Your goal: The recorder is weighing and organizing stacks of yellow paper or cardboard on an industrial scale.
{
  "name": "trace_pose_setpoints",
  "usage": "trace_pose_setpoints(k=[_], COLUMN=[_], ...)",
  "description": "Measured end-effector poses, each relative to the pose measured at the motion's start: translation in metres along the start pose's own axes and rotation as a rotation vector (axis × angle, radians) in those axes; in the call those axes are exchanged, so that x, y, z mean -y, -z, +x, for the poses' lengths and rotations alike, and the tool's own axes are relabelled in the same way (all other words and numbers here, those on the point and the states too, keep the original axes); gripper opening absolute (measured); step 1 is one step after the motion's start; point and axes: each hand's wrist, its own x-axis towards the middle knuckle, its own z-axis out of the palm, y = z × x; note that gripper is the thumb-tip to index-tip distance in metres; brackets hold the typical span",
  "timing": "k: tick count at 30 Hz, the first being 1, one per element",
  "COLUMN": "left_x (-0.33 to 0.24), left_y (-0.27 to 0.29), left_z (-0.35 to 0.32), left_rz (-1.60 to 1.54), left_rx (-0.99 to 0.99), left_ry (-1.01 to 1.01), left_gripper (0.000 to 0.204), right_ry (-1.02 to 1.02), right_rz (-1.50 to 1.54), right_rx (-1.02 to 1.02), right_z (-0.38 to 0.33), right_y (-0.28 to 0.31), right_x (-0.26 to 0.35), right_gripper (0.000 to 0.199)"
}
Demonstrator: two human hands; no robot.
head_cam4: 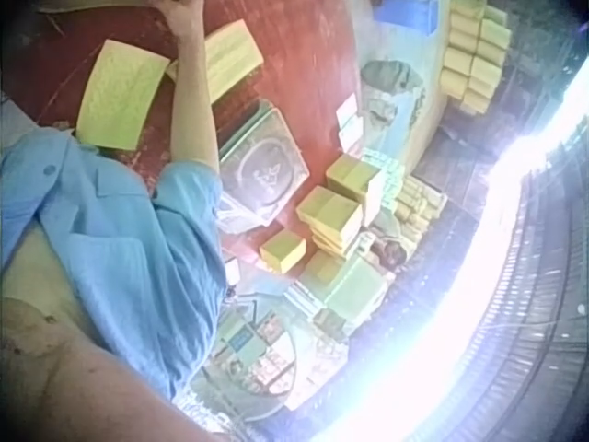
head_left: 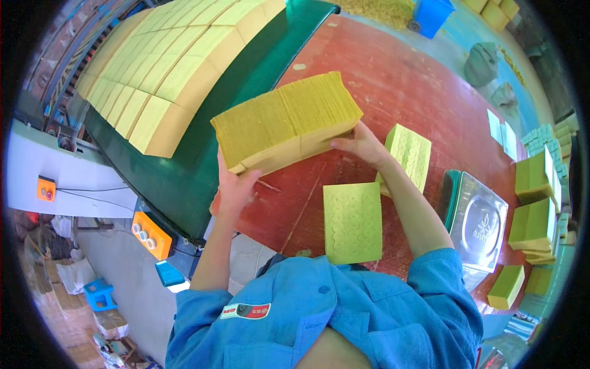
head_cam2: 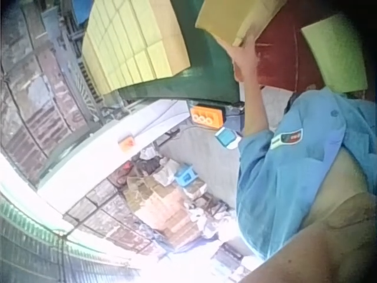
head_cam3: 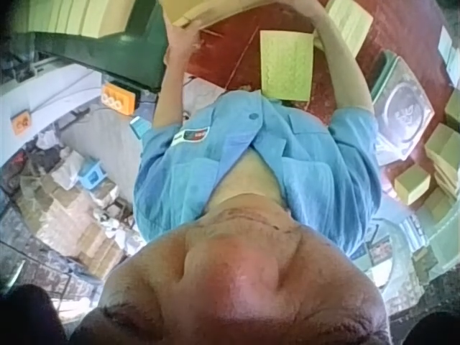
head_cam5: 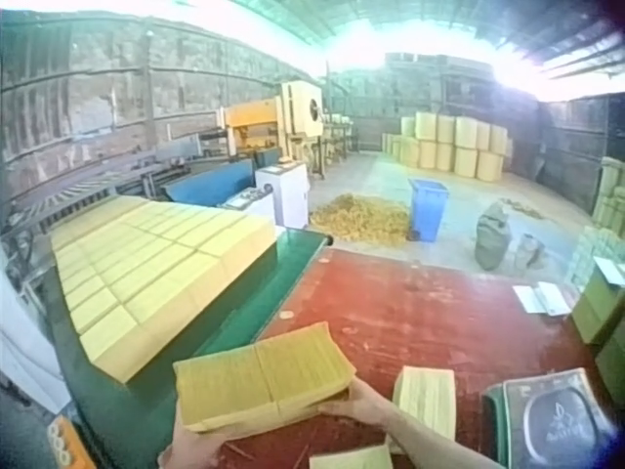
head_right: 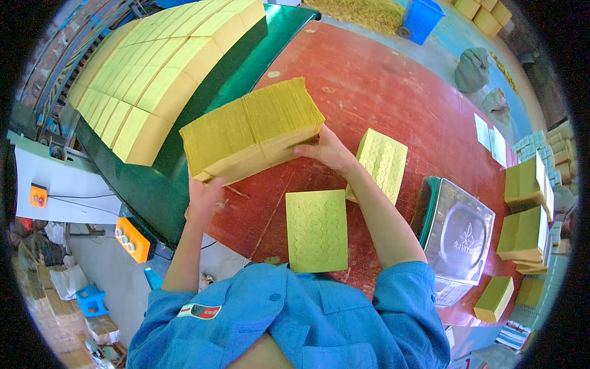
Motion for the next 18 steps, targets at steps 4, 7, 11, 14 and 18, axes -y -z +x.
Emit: trace_pose_setpoints(k=[4,7,11,14,18], left_x=[-0.050,-0.025,-0.007,0.029,0.024], left_y=[0.003,0.034,0.009,-0.009,-0.030], left_z=[0.004,0.005,0.025,0.033,0.055], left_rz=[-0.608,-0.996,-0.452,-0.503,0.250], left_rx=[-0.148,-0.031,-0.216,-0.242,-0.319], left_ry=[0.349,0.341,0.168,0.077,-0.318], left_gripper=[0.068,0.052,0.049,0.047,0.049], right_ry=[0.009,0.024,0.000,0.020,0.064], right_rz=[-0.107,-0.134,-0.165,-0.079,0.005], right_rx=[-0.040,-0.090,-0.092,-0.037,-0.050], right_z=[-0.001,0.001,0.001,0.007,0.021], right_y=[0.011,0.007,0.009,-0.006,-0.021], right_x=[-0.007,-0.007,-0.013,-0.017,-0.007], right_gripper=[0.073,0.070,0.065,0.061,0.056])
